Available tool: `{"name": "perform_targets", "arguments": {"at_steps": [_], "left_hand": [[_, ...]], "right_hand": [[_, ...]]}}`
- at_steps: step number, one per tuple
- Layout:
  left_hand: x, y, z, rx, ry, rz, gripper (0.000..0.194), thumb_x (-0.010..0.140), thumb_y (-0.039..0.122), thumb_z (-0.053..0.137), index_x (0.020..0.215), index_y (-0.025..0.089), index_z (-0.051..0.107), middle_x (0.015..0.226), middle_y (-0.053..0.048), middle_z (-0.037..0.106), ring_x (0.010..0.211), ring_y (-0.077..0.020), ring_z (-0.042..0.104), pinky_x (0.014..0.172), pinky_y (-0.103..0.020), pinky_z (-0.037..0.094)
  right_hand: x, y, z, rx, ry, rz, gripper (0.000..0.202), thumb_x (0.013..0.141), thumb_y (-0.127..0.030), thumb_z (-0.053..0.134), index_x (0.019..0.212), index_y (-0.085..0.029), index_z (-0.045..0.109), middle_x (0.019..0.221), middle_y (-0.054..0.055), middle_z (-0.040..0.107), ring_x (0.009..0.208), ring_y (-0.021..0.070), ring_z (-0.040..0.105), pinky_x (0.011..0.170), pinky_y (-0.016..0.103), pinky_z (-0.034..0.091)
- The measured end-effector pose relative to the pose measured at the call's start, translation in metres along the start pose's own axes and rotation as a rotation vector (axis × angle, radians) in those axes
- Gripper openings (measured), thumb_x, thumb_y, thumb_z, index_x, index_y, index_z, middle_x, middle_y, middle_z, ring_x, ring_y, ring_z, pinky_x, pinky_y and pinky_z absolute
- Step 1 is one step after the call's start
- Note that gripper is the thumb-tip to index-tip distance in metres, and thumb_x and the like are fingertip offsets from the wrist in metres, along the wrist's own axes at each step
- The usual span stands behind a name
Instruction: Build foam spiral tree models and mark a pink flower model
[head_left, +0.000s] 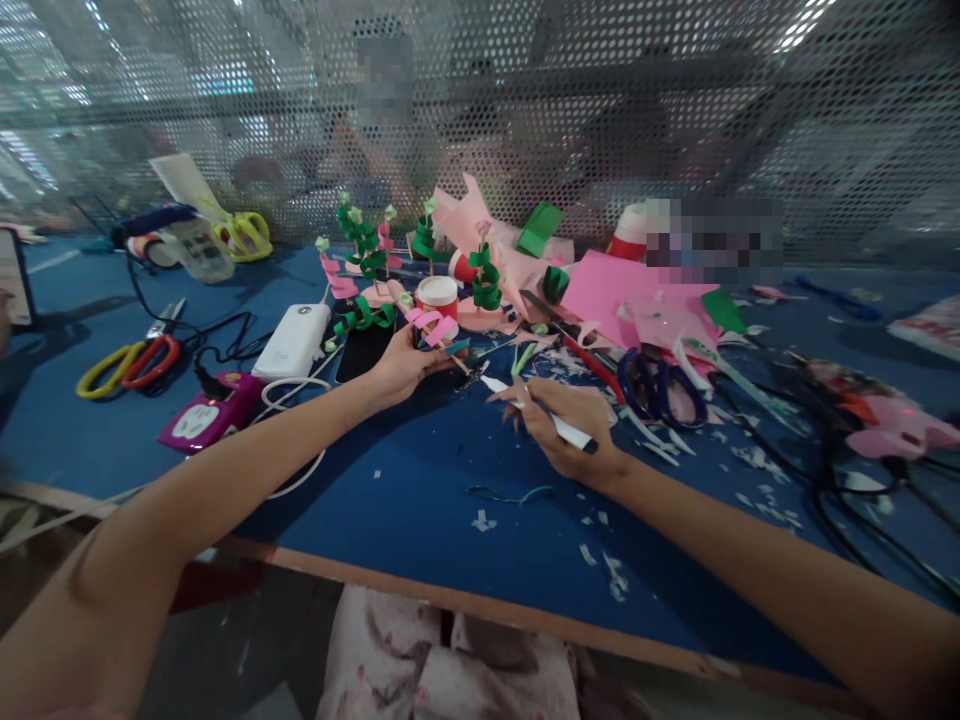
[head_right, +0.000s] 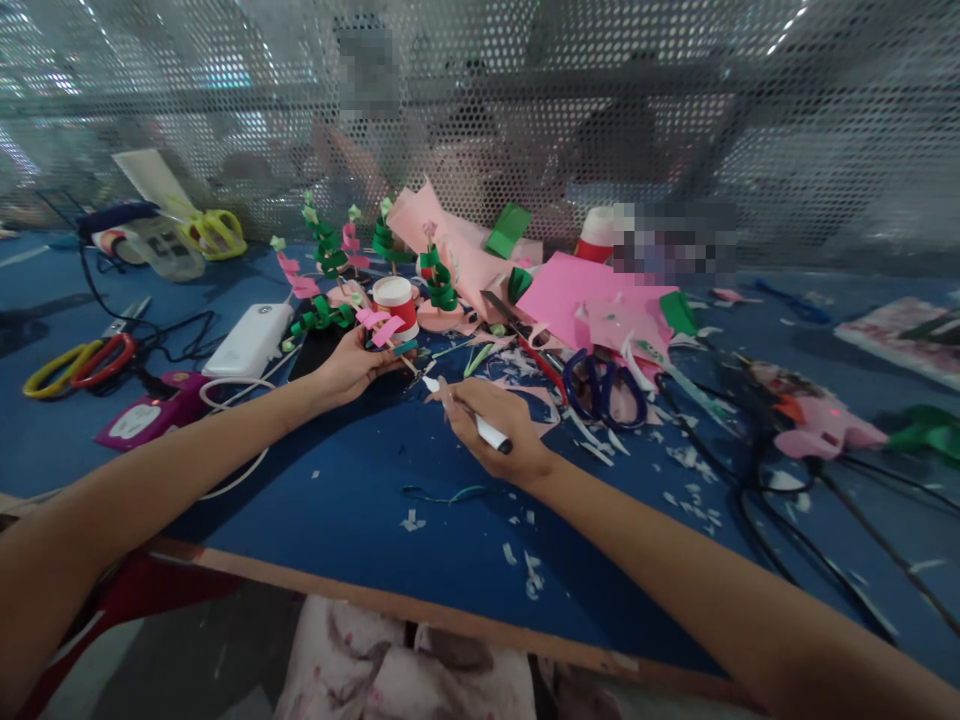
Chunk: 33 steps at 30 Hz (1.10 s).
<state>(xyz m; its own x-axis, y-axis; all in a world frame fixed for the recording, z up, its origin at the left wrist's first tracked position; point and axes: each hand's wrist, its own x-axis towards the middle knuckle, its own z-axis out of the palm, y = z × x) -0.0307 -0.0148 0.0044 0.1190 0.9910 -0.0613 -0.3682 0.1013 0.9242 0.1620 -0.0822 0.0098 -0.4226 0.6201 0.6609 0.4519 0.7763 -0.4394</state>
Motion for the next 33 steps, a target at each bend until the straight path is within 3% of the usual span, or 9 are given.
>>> {"name": "perform_targets", "arguments": {"at_steps": [19,33], "left_hand": [[0.0014,0.0,-0.0013,0.008,-0.011,0.003,0.03,0.066,-0.008,0.055,0.086,0.013,0.05,0.073,0.001,0.062,0.069,-0.0155,0.068,0.082,-0.04,0.052],[0.0014,0.0006,0.0,0.001,0.007,-0.017,0.028,0.065,-0.011,0.054,0.08,0.013,0.049,0.069,0.0,0.063,0.067,-0.0151,0.067,0.077,-0.035,0.053]], "right_hand": [[-0.0008,0.0008,0.0007,-0.016,0.06,0.043,0.031,0.091,-0.027,0.037,0.08,-0.019,0.065,0.059,0.001,0.063,0.052,0.0107,0.06,0.052,0.023,0.046],[-0.0013,0.0029,0.0013,0.01,0.09,0.037,0.027,0.09,-0.023,0.04,0.081,-0.018,0.065,0.058,0.0,0.063,0.05,0.0099,0.06,0.051,0.021,0.046]]}}
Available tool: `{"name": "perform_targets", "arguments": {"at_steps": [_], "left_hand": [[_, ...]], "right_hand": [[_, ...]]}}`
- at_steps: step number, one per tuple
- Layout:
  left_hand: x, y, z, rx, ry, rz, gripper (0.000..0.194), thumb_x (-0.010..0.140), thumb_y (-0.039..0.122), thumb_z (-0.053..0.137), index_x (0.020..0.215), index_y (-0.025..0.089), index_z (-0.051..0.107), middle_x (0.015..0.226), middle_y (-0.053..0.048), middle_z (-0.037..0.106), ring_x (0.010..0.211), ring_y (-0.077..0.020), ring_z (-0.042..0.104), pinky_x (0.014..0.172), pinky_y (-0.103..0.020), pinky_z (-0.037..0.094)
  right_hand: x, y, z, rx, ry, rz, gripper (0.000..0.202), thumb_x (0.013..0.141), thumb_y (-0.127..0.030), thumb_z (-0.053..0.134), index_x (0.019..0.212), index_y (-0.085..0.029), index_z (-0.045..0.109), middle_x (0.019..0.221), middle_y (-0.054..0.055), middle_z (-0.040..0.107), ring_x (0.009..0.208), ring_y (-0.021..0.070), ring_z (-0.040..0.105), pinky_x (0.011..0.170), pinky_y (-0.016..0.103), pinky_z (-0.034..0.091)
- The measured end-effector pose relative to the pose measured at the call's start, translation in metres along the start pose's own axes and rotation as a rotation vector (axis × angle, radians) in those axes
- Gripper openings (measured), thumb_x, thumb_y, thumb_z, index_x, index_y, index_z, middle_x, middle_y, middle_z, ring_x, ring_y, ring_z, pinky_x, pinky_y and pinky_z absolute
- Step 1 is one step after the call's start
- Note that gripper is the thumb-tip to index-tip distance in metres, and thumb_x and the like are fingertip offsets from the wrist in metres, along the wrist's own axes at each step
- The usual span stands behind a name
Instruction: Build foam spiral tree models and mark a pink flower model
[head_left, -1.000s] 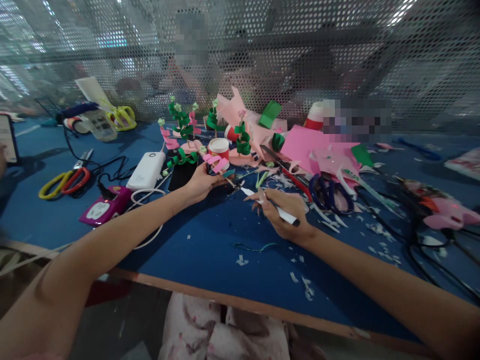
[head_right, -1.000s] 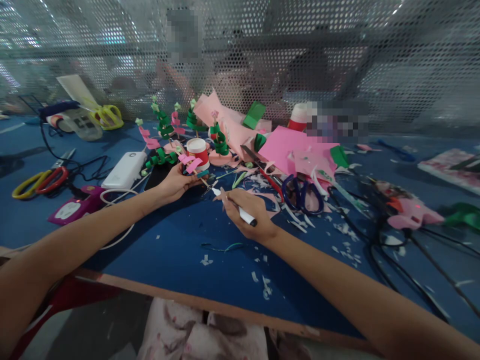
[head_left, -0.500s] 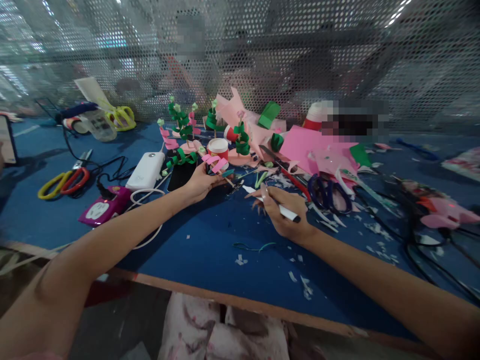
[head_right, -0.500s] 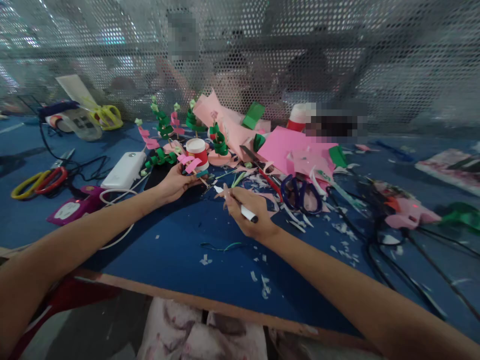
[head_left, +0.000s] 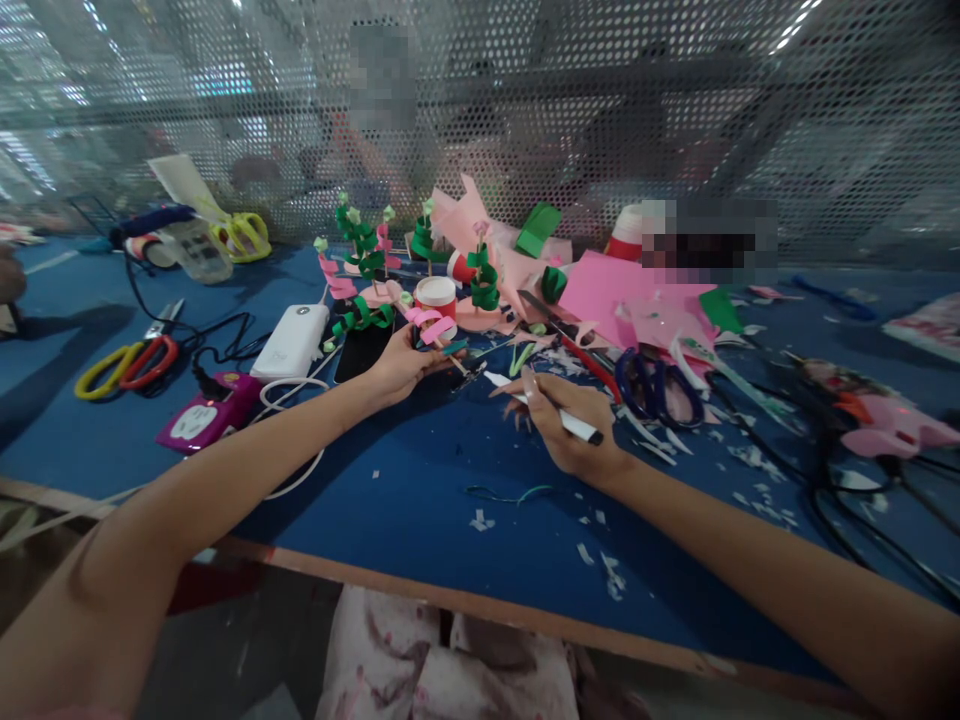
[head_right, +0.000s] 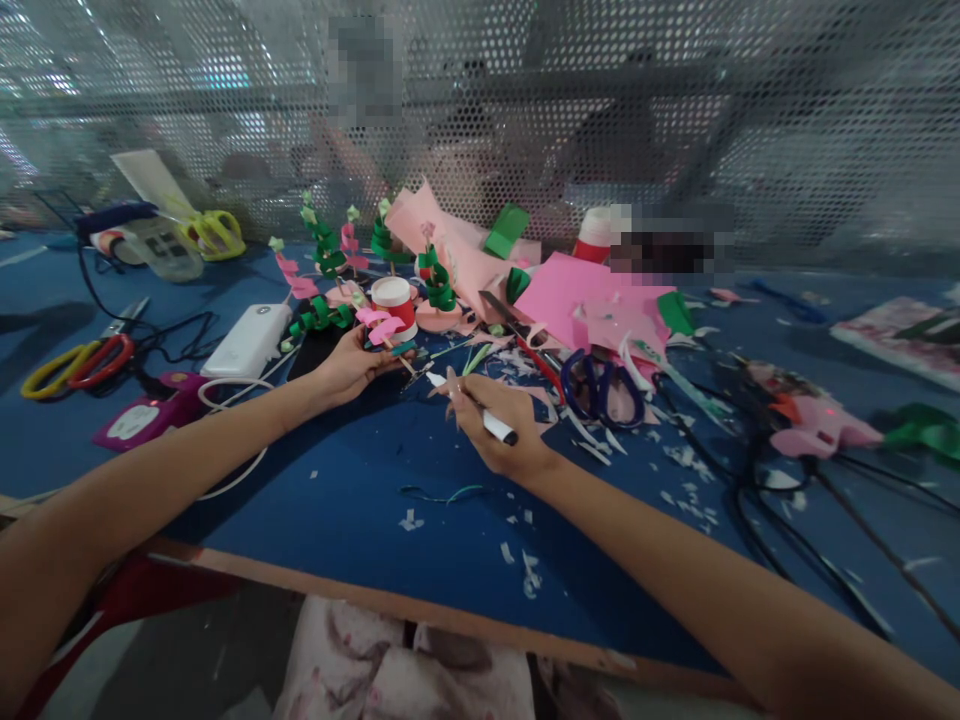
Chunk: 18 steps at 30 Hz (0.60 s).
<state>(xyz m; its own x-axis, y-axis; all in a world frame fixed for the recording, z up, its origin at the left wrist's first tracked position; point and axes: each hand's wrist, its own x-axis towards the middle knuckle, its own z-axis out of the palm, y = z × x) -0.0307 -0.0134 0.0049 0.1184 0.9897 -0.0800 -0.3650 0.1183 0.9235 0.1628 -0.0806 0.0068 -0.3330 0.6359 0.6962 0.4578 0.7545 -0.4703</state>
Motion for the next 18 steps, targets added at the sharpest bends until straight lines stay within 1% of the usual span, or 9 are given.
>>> {"name": "perform_targets", "arguments": {"at_steps": [3,8,9,13,14,18], "left_hand": [[0.0001,0.0001,0.0002,0.007,-0.002,-0.002,0.028,0.065,-0.01,0.054,0.08,0.013,0.049,0.069,0.0,0.063,0.066,-0.0151,0.067,0.074,-0.034,0.053],[-0.0008,0.0006,0.001,0.007,0.009,-0.004,0.03,0.065,-0.011,0.054,0.083,0.013,0.049,0.069,0.0,0.063,0.067,-0.0157,0.068,0.072,-0.032,0.053],[-0.0007,0.0004,0.0008,0.004,0.008,-0.003,0.03,0.065,-0.011,0.054,0.083,0.013,0.049,0.069,0.0,0.063,0.067,-0.0156,0.068,0.071,-0.031,0.053],[0.0003,-0.0009,-0.0008,-0.001,-0.009,0.004,0.03,0.066,-0.011,0.054,0.083,0.013,0.049,0.069,0.001,0.063,0.065,-0.015,0.068,0.069,-0.03,0.054],[0.0004,-0.001,-0.001,0.001,-0.008,0.006,0.03,0.065,-0.011,0.054,0.083,0.013,0.049,0.069,0.001,0.063,0.065,-0.0148,0.067,0.069,-0.03,0.054],[-0.0007,0.0002,-0.0005,0.01,-0.003,0.008,0.032,0.065,-0.01,0.055,0.085,0.014,0.049,0.069,0.001,0.063,0.066,-0.0156,0.068,0.07,-0.032,0.054]], "right_hand": [[-0.0003,0.0015,0.0011,-0.008,0.042,0.026,0.027,0.089,-0.023,0.04,0.08,-0.018,0.065,0.056,0.0,0.061,0.051,0.0102,0.06,0.051,0.021,0.045],[-0.0001,0.0001,-0.0005,0.032,-0.055,-0.001,0.031,0.091,-0.029,0.037,0.082,-0.019,0.065,0.06,0.001,0.063,0.05,0.01,0.06,0.05,0.022,0.046],[0.0001,-0.0006,-0.0006,0.025,-0.053,0.005,0.032,0.091,-0.03,0.037,0.082,-0.019,0.065,0.06,0.001,0.063,0.051,0.0101,0.06,0.051,0.022,0.046],[0.0004,-0.0008,0.0004,0.005,0.029,0.06,0.031,0.091,-0.03,0.038,0.081,-0.019,0.065,0.057,0.001,0.062,0.05,0.0108,0.059,0.051,0.023,0.046],[0.0001,0.0,0.0005,0.011,0.03,0.063,0.03,0.091,-0.029,0.038,0.081,-0.019,0.065,0.057,0.0,0.062,0.05,0.0108,0.06,0.051,0.023,0.046],[-0.0021,0.0035,-0.0004,0.064,-0.055,0.017,0.028,0.091,-0.028,0.039,0.085,-0.019,0.065,0.06,0.0,0.063,0.051,0.0101,0.06,0.051,0.022,0.046]]}}
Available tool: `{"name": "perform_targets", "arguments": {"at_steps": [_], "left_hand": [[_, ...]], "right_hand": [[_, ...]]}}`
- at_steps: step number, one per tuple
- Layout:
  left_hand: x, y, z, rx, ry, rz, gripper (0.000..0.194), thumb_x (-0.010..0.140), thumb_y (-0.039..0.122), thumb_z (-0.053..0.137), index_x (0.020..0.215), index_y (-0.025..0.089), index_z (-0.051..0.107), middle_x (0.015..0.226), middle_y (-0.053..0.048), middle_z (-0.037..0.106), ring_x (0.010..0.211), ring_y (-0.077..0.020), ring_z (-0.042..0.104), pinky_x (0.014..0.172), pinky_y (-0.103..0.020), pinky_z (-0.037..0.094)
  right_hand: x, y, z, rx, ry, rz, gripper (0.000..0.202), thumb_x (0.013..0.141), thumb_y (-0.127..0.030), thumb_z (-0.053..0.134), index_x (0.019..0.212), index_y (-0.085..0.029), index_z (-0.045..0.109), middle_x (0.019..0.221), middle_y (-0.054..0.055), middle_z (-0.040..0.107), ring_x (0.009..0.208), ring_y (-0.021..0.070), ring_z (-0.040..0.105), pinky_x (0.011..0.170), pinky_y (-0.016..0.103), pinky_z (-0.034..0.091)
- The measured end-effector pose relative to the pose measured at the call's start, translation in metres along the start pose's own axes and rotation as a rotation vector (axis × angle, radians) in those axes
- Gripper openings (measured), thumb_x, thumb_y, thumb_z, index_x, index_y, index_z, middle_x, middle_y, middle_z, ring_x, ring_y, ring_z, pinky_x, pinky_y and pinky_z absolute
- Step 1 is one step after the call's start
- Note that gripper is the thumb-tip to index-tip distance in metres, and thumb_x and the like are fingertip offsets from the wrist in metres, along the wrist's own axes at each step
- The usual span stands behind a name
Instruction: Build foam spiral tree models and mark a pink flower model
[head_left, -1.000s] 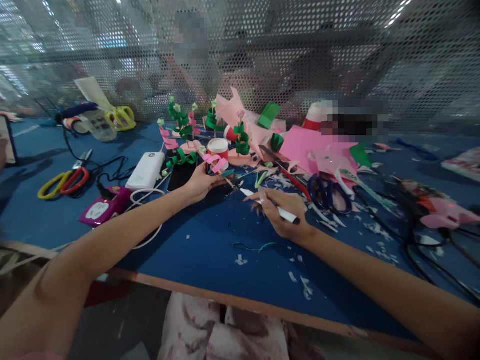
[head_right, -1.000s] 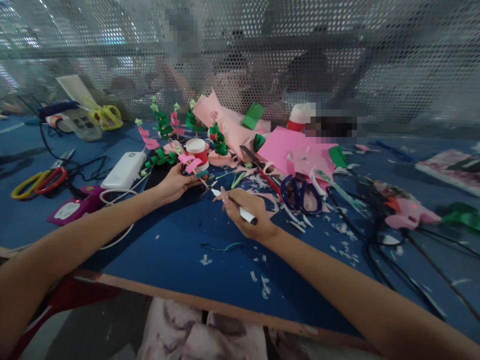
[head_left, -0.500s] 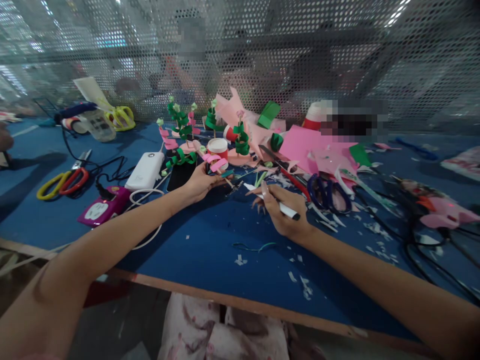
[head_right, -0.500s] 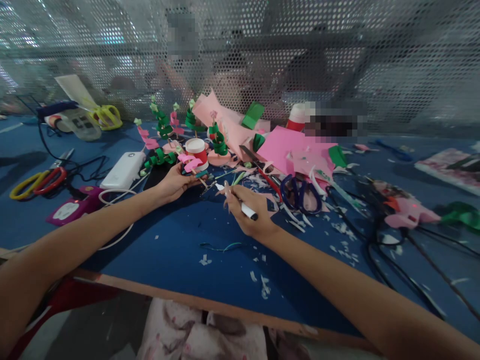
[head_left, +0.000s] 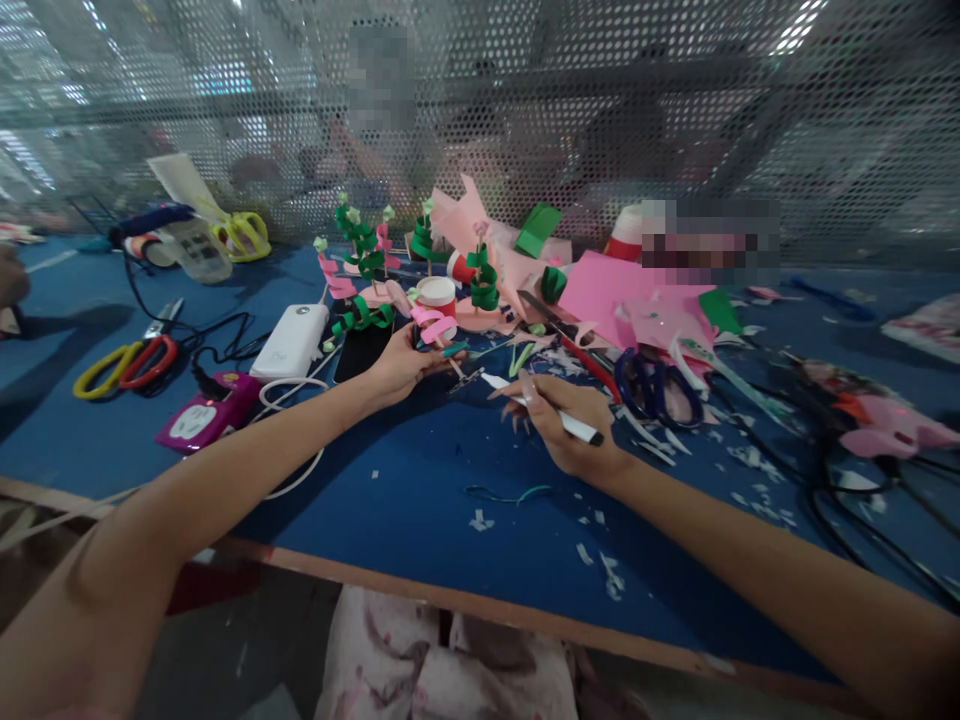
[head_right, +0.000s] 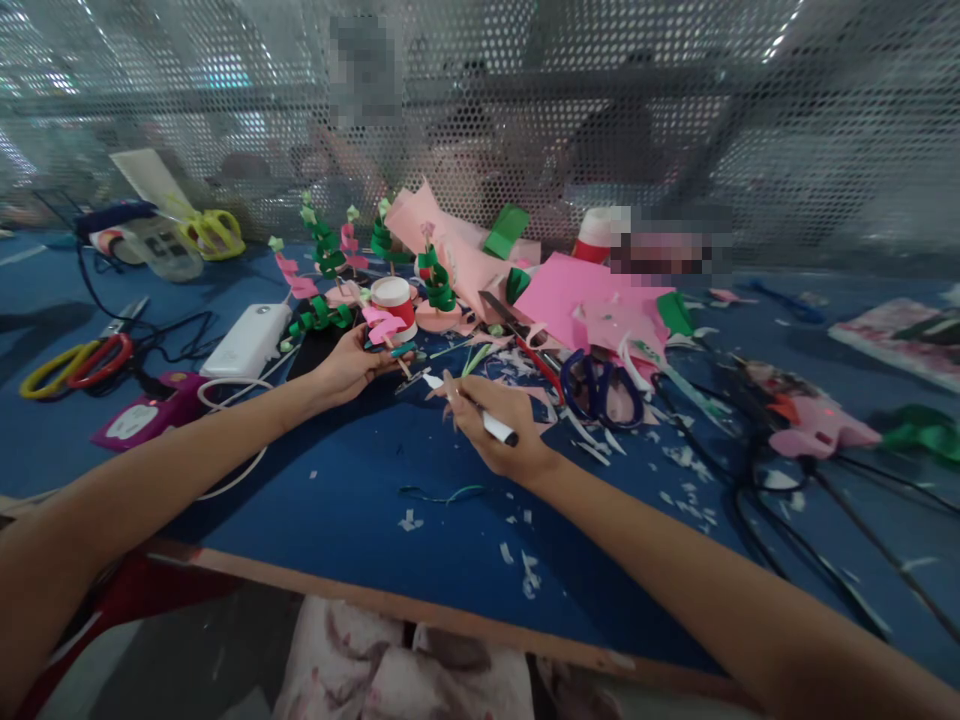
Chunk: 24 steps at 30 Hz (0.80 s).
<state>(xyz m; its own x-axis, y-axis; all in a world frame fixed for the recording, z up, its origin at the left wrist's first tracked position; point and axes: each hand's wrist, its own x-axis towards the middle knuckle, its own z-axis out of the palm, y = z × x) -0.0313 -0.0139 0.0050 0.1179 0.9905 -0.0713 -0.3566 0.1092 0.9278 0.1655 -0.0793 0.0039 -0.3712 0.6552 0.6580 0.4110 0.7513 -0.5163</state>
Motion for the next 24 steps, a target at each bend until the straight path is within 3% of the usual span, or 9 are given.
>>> {"name": "perform_targets", "arguments": {"at_steps": [3,7,12,19,24], "left_hand": [[-0.0005,0.001,0.0008,0.0,-0.002,-0.002,0.03,0.066,-0.01,0.055,0.085,0.013,0.049,0.067,0.001,0.062,0.067,-0.0158,0.068,0.07,-0.032,0.054],[-0.0002,0.0005,0.0002,-0.006,-0.014,-0.005,0.031,0.066,-0.009,0.057,0.087,0.013,0.049,0.069,0.0,0.062,0.067,-0.0159,0.067,0.071,-0.033,0.054],[-0.0009,-0.0001,-0.0005,-0.007,-0.017,0.0,0.031,0.065,-0.008,0.058,0.086,0.013,0.049,0.069,0.001,0.062,0.067,-0.0161,0.067,0.075,-0.036,0.053],[-0.0006,0.001,0.0007,0.0,-0.009,-0.003,0.032,0.064,-0.009,0.057,0.086,0.014,0.05,0.071,0.0,0.062,0.068,-0.0161,0.067,0.076,-0.036,0.052],[-0.0017,0.0017,0.001,-0.004,-0.007,-0.007,0.032,0.065,-0.009,0.056,0.086,0.014,0.049,0.072,0.001,0.062,0.068,-0.0162,0.067,0.079,-0.039,0.052]], "right_hand": [[-0.0005,0.0,-0.0008,0.015,-0.035,-0.026,0.029,0.091,-0.03,0.038,0.084,-0.02,0.065,0.06,-0.001,0.063,0.051,0.0096,0.059,0.051,0.022,0.046],[0.0005,-0.0014,-0.0007,-0.04,0.051,0.021,0.03,0.091,-0.029,0.038,0.083,-0.019,0.065,0.06,0.001,0.063,0.051,0.0102,0.059,0.051,0.022,0.046],[-0.0005,0.0,-0.0002,-0.013,-0.014,-0.013,0.03,0.091,-0.031,0.038,0.086,-0.019,0.065,0.063,0.0,0.064,0.052,0.0098,0.059,0.052,0.022,0.046],[0.0015,-0.0032,-0.0001,-0.04,0.038,0.041,0.031,0.091,-0.029,0.037,0.085,-0.02,0.066,0.06,0.001,0.064,0.051,0.0111,0.06,0.052,0.024,0.047],[0.0,-0.0013,-0.0013,0.006,-0.013,0.006,0.029,0.091,-0.03,0.038,0.088,-0.021,0.065,0.063,0.0,0.064,0.054,0.0107,0.061,0.053,0.023,0.047]]}}
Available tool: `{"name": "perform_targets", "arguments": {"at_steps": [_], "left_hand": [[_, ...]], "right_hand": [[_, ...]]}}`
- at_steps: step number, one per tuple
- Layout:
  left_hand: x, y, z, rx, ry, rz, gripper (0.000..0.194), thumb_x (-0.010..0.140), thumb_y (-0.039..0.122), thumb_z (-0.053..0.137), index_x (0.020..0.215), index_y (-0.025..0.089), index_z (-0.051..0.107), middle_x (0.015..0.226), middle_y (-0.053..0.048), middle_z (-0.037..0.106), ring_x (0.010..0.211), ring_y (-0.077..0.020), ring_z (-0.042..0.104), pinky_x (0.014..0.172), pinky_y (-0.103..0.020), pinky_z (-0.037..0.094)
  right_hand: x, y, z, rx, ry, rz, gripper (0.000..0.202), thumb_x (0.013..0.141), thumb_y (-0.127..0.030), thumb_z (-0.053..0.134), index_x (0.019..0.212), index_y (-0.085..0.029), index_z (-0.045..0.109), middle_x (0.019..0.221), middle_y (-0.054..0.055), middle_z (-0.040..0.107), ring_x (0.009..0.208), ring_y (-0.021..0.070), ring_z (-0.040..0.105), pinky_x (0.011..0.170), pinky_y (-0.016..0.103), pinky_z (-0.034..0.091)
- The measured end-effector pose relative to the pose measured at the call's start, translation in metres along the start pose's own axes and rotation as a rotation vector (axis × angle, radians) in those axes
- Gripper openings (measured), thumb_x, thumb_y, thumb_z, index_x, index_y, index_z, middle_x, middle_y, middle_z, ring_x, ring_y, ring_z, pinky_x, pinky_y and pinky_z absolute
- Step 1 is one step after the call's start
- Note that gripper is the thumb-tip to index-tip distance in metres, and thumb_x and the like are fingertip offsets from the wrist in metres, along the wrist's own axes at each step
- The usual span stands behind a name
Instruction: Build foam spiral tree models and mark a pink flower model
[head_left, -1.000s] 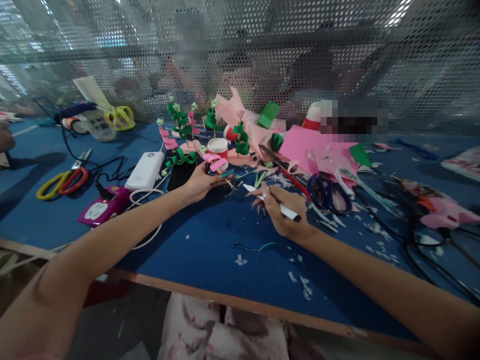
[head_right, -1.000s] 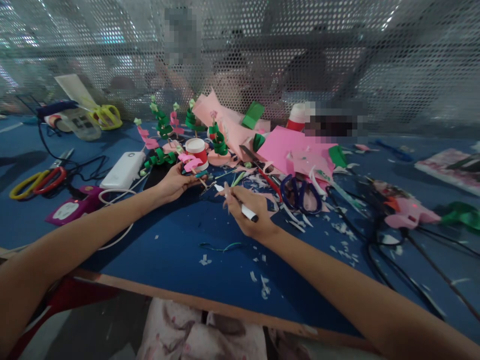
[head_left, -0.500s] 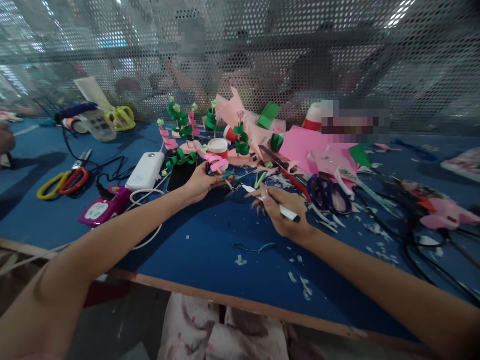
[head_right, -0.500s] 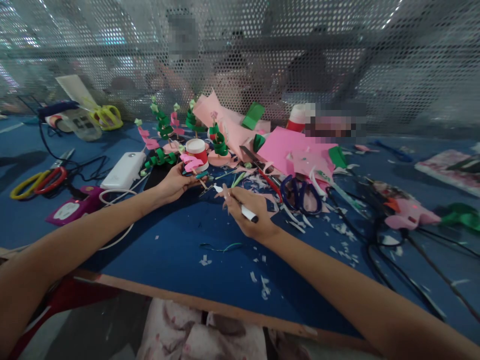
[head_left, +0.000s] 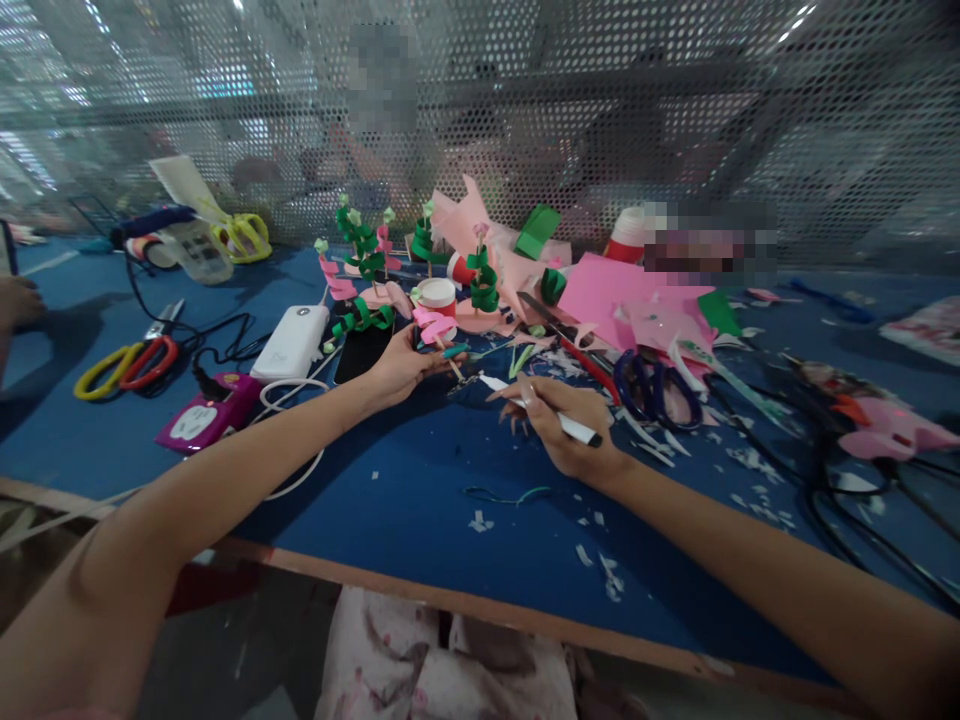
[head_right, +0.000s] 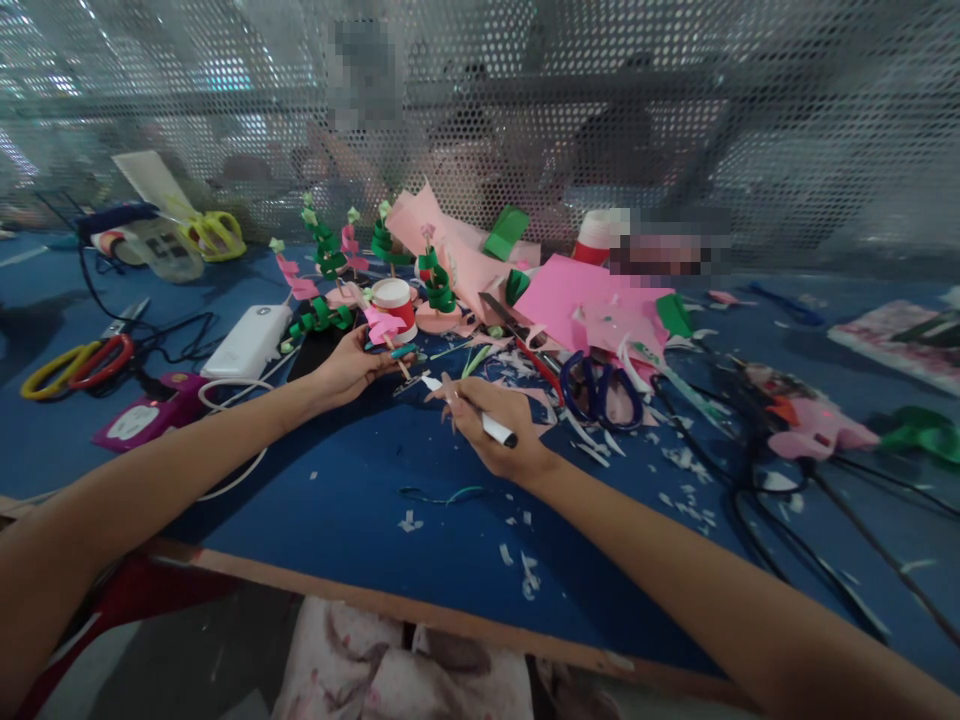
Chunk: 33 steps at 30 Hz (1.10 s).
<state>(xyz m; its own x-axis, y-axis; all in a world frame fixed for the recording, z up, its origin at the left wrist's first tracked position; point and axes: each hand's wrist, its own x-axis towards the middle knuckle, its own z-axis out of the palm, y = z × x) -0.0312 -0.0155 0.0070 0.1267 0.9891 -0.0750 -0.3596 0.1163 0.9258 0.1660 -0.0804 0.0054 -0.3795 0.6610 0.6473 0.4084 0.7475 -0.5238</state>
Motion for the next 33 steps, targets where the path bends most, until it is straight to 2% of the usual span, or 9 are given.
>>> {"name": "perform_targets", "arguments": {"at_steps": [5,9,14,19,24,28,30,33], "left_hand": [[-0.0019,0.0031,0.0002,-0.01,-0.034,-0.021,0.03,0.066,-0.01,0.052,0.085,0.013,0.049,0.074,0.0,0.062,0.071,-0.0155,0.068,0.082,-0.036,0.051],[-0.0021,0.0034,0.0008,-0.001,-0.019,-0.009,0.027,0.067,-0.007,0.055,0.083,0.013,0.049,0.073,0.001,0.062,0.07,-0.0156,0.068,0.076,-0.032,0.052],[-0.0003,0.0015,-0.0003,0.003,0.002,-0.015,0.027,0.066,-0.008,0.056,0.082,0.013,0.049,0.069,0.001,0.063,0.067,-0.0152,0.068,0.072,-0.031,0.053],[-0.0015,0.0014,0.0007,0.003,0.012,-0.024,0.031,0.064,-0.01,0.055,0.083,0.014,0.05,0.067,0.002,0.062,0.067,-0.0169,0.068,0.074,-0.035,0.053],[-0.0017,0.0013,0.0012,-0.015,0.006,-0.016,0.032,0.063,-0.01,0.057,0.084,0.014,0.051,0.069,0.001,0.062,0.07,-0.0184,0.068,0.078,-0.039,0.052],[-0.0014,0.0014,0.0016,-0.008,0.001,-0.024,0.034,0.062,-0.011,0.055,0.086,0.014,0.05,0.07,0.001,0.062,0.066,-0.017,0.067,0.076,-0.038,0.052],[-0.0016,0.0014,0.002,-0.003,0.002,-0.026,0.035,0.063,-0.011,0.055,0.086,0.014,0.049,0.069,0.002,0.062,0.065,-0.0163,0.067,0.075,-0.037,0.052],[-0.0018,0.0013,0.0022,0.002,0.0,-0.017,0.033,0.064,-0.01,0.055,0.086,0.014,0.049,0.067,0.002,0.061,0.066,-0.0162,0.067,0.077,-0.037,0.052]], "right_hand": [[-0.0002,0.0012,0.0003,-0.008,-0.008,-0.049,0.026,0.09,-0.026,0.04,0.089,-0.02,0.065,0.065,0.0,0.063,0.055,0.0098,0.06,0.055,0.021,0.046],[0.0016,0.0,0.0007,-0.006,-0.042,-0.089,0.026,0.09,-0.028,0.04,0.088,-0.02,0.065,0.065,0.0,0.063,0.056,0.0103,0.06,0.057,0.022,0.047],[0.0007,0.0037,0.0019,0.099,-0.081,-0.037,0.027,0.09,-0.032,0.04,0.089,-0.019,0.064,0.066,0.0,0.063,0.055,0.0099,0.06,0.054,0.022,0.047],[-0.0006,0.0071,0.0035,0.195,0.006,0.06,0.032,0.09,-0.037,0.04,0.085,-0.018,0.066,0.065,0.002,0.064,0.052,0.011,0.061,0.049,0.022,0.047],[0.0018,0.0035,0.0034,0.288,-0.093,0.036,0.029,0.089,-0.037,0.043,0.086,-0.019,0.065,0.07,0.003,0.065,0.055,0.0112,0.061,0.051,0.022,0.048],[0.0038,0.0014,0.0035,0.23,0.052,0.11,0.033,0.09,-0.039,0.042,0.08,-0.019,0.066,0.063,0.002,0.064,0.052,0.0111,0.061,0.049,0.022,0.049],[0.0034,0.0018,0.0038,0.217,0.083,0.133,0.034,0.089,-0.041,0.041,0.08,-0.019,0.066,0.061,0.002,0.064,0.052,0.0114,0.062,0.049,0.022,0.049],[0.0018,0.0033,0.0042,0.278,-0.011,0.122,0.034,0.088,-0.043,0.043,0.083,-0.02,0.067,0.066,0.003,0.066,0.055,0.0125,0.063,0.05,0.023,0.051]]}}
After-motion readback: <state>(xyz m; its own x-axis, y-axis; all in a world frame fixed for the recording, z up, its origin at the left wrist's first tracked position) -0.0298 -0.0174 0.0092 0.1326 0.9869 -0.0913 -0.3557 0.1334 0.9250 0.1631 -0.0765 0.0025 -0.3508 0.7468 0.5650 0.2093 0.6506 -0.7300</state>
